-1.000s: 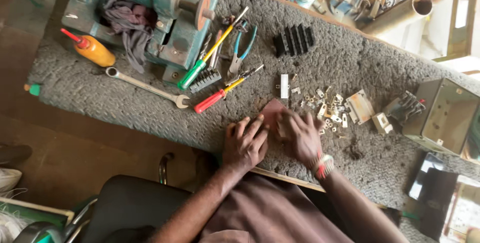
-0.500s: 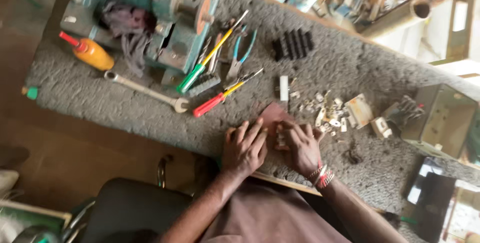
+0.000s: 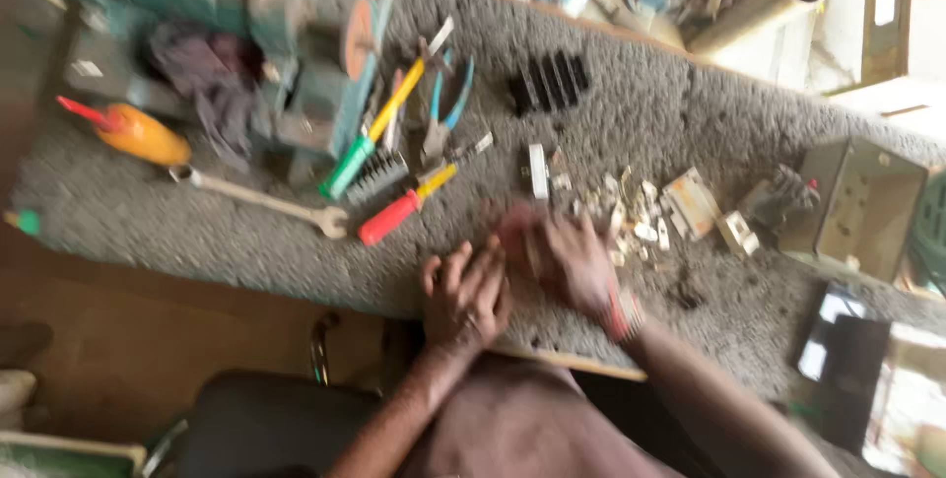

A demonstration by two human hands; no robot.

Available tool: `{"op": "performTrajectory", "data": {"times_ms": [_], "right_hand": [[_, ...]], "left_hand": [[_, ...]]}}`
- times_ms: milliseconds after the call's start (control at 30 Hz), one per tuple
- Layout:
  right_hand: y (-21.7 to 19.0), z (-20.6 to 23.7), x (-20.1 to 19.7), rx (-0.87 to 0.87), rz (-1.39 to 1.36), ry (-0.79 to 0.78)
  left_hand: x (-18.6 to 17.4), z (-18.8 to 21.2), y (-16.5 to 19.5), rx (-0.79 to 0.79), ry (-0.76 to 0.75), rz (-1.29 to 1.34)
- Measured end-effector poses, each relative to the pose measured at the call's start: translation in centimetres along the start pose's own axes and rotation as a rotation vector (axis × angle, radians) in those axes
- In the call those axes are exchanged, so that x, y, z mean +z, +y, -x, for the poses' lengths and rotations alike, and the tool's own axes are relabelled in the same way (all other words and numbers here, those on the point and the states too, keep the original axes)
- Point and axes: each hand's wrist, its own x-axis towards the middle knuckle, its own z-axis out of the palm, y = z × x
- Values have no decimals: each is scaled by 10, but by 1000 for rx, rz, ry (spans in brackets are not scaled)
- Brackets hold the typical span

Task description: The person assembles small electrical components on a workbench. They use a sandpaper to smooth metal pieces, a screwdriver to tighten screws, and a brush to clean parts. The person handles multiple small metal pieces and electrical components, placing them on the workbench.

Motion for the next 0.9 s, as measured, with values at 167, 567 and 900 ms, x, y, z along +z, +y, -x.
{"op": "performTrajectory", "data": {"times_ms": [167,567,900], "right_hand": [[-9,21,-10,-55,165,67],[-16,-17,-21,30,-70,136],[-63,58,-36,-425,-2734,126]], "left_hand": [[0,0,3,5,-71,24],[11,-9,-7,15,20,-80],[7,-18,-13,70,62,-42]]}}
